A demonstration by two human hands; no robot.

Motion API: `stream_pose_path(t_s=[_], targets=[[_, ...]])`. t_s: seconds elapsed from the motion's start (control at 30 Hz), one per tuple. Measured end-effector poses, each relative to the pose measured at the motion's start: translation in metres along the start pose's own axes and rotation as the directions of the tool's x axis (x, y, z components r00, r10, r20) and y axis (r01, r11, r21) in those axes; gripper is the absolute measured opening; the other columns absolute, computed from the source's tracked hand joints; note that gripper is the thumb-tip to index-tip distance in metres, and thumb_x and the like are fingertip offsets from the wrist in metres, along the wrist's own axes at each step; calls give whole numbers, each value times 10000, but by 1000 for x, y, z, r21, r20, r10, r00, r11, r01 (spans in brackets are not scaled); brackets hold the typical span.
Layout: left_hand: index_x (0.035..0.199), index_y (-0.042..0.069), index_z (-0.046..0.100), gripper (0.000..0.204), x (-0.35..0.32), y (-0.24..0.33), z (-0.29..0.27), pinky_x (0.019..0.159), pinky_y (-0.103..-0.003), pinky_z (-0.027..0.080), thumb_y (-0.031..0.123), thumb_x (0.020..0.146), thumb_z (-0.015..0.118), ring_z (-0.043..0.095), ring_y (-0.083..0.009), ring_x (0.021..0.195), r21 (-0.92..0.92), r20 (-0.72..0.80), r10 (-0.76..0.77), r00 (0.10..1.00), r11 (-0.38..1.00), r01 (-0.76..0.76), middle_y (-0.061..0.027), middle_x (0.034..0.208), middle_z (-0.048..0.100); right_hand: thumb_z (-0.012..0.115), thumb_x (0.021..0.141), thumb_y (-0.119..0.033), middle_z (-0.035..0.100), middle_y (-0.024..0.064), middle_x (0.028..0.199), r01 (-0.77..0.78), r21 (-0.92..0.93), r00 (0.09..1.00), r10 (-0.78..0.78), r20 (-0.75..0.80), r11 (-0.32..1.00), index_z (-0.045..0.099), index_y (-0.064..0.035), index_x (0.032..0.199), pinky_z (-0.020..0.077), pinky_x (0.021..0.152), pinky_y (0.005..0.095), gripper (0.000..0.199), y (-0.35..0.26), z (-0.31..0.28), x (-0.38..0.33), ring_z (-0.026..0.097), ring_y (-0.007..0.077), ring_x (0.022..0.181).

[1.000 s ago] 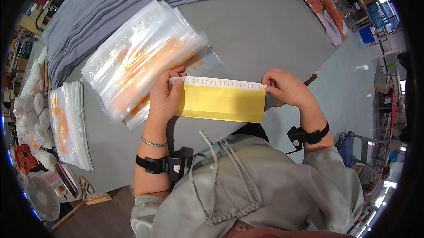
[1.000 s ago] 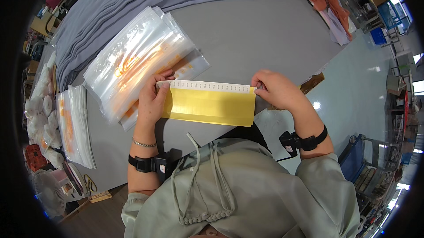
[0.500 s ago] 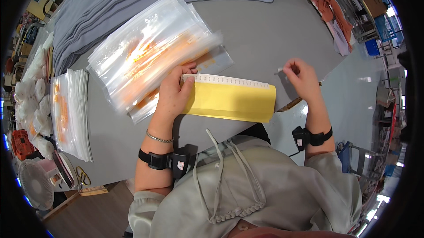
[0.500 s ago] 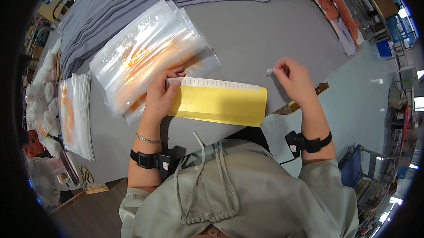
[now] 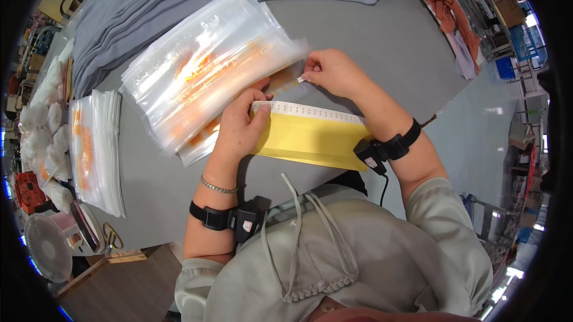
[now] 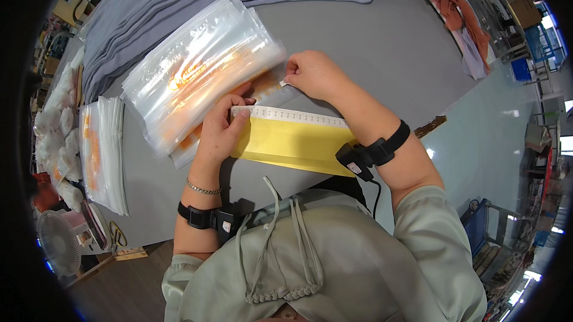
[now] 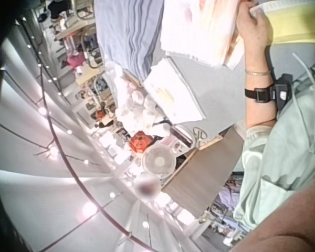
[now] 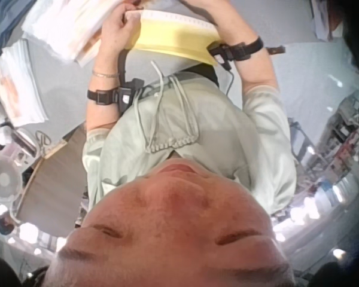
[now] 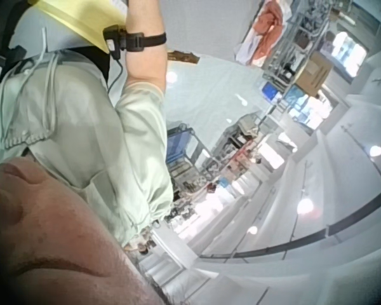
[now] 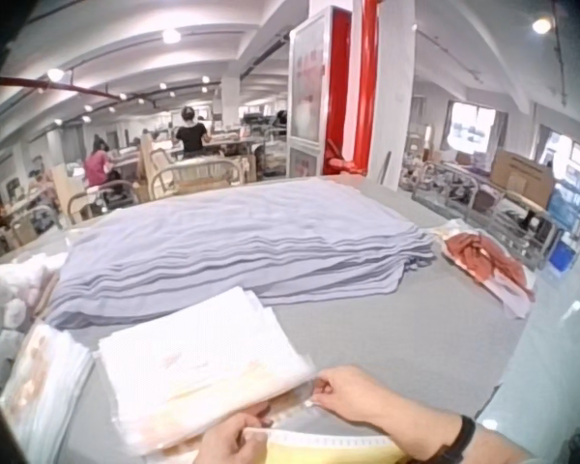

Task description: The person folds a gray garment on a table, places it into a clear plastic bag, and sets the packaged item aside. The person repeats this process with another garment.

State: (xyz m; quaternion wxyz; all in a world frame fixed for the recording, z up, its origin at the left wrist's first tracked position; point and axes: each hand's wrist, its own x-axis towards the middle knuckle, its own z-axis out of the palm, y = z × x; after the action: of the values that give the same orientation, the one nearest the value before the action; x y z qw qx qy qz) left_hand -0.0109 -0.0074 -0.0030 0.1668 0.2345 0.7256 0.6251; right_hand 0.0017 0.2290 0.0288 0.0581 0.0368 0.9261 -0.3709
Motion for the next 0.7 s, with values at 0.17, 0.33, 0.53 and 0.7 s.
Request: stream_pose_path(t_s=[0.17, 0.33, 0.53, 0.7], targets=[[924, -18, 545, 87, 0, 0, 0, 899, -321, 461, 16, 849, 574, 624, -223, 1006, 34, 1, 14, 1000, 999, -14, -206, 1249, 581, 688, 775, -138, 638, 112, 710, -49, -84, 998, 46, -36, 995, 639, -3, 807, 482, 629, 345, 148, -4, 6, 2, 604, 236, 651], [921, -19, 545, 89, 0, 3, -1, 900, -325, 460, 14, 845, 577, 625, -233, 1017, 71, 9, -14, 1000, 997, 14, -209, 1234, 590, 657, 765, -130, 648, 159, 750, -97, -212, 994, 84, -71, 972, 644, -15, 795, 494, 669, 388, 119, -12, 12, 1, 627, 319, 720], [916, -18, 543, 82, 0, 4, -1, 902, -329, 461, 10, 846, 577, 622, -239, 1033, 56, 9, -9, 1000, 998, 9, -213, 1235, 588, 622, 773, -103, 655, 174, 798, -97, -281, 993, 74, -90, 955, 650, -21, 825, 500, 707, 430, 100, -19, 15, -3, 631, 358, 786], [914, -19, 543, 79, 1, 2, -1, 906, -330, 460, 14, 850, 575, 621, -237, 1031, 63, 8, -1, 1000, 998, 0, -212, 1238, 587, 565, 786, -41, 649, 180, 915, -130, -319, 985, 88, -145, 939, 637, -23, 910, 500, 786, 441, 145, -21, 6, -12, 615, 377, 889]])
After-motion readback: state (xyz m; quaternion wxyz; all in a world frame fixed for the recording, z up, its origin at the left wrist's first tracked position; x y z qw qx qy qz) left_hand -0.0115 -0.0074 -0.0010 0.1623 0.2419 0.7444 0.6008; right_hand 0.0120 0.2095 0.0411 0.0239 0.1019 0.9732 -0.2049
